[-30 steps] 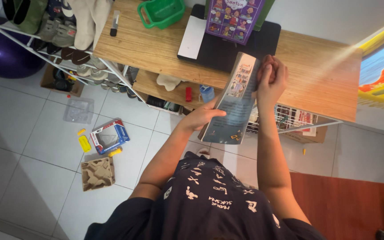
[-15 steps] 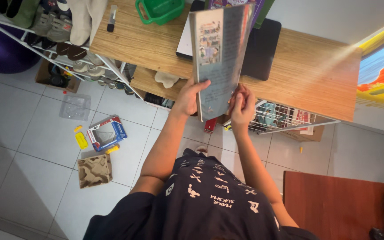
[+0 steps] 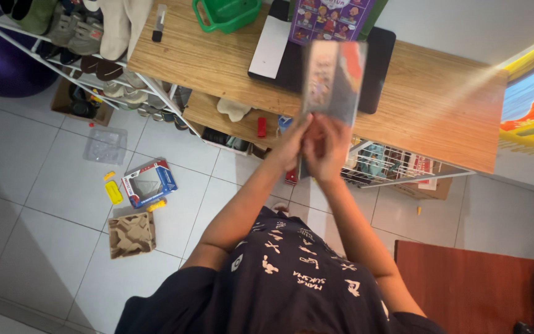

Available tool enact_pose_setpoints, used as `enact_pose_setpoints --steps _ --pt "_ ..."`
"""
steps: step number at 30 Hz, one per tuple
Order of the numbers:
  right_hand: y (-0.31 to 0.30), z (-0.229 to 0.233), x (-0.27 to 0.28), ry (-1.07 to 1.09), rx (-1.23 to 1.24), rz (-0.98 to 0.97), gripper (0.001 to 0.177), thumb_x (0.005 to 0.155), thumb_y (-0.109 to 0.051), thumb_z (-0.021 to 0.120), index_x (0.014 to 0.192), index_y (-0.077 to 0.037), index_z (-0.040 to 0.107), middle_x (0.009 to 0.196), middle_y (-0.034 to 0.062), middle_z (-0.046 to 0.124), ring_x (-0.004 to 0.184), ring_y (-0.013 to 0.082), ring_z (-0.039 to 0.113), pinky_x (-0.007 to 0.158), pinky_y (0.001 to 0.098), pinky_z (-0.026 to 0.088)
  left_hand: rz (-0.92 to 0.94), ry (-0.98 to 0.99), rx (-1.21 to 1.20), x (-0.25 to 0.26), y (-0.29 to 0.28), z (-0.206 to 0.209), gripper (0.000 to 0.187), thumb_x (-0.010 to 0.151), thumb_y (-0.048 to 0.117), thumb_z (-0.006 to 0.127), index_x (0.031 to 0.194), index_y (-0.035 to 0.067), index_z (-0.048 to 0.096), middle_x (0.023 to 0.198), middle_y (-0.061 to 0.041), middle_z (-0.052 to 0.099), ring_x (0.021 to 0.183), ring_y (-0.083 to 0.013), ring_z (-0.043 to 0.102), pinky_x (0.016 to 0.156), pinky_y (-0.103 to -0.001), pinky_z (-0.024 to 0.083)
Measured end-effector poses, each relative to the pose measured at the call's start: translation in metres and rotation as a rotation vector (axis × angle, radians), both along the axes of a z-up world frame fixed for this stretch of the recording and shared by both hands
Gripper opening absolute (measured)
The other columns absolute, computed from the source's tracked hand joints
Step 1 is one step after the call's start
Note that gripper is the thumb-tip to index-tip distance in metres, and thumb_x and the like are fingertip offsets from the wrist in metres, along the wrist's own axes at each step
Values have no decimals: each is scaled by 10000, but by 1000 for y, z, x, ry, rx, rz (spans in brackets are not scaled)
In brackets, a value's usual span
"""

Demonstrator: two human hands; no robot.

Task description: The person wipes the surfaces of several items on a wooden table using a small cloth. They handle a yellow toy, a camouflage toy gun, a green book, and a magazine, wiping each one before placing it back on the table.

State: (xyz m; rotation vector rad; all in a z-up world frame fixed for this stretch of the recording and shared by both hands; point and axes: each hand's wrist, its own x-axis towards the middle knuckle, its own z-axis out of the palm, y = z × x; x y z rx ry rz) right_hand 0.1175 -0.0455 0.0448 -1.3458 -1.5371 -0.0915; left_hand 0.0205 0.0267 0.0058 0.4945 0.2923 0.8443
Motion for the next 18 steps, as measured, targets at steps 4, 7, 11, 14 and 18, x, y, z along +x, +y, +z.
enact_pose_setpoints --steps 4,7,11,14,18 --pt "32 6 52 85 55 -168 446 935 -30 661 1380 -29 626 1223 142 609 1117 290 562 1011 403 462 -67 113 110 2 -19 -7 579 1052 189 570 1573 64 351 1448 -117 542 1318 -226 551 1074 -408 512" --pt "49 12 79 266 22 -188 251 1110 -70 627 1359 -59 658 1307 120 670 1247 268 626 1120 393 474 -137 188 176 -6 -24 -7 577 1061 157 541 1589 66 327 1444 -131 542 1313 -239 553 1067 -416 517" --pt "32 21 59 387 -19 -138 284 1068 -98 600 1346 -45 629 1247 120 648 1175 255 611 1074 385 477 -142 134 231 -10 -19 -4 624 1072 116 542 1635 76 276 1546 -115 473 1399 -224 486 1142 -394 456" --pt "2 27 24 153 -29 -108 390 969 -91 664 1354 -38 629 1238 138 606 1184 284 564 1065 433 455 -123 160 297 -6 -10 -1 657 1061 106 518 1643 95 213 1601 -86 383 1446 -226 411 1186 -405 390" --pt "4 39 21 -61 63 -84 499 871 -102 728 1351 -36 609 1295 179 543 1263 335 503 1079 485 434 -139 345 626 -10 -9 4 697 1057 83 491 1653 82 132 1675 -88 255 1548 -207 257 1267 -376 260"
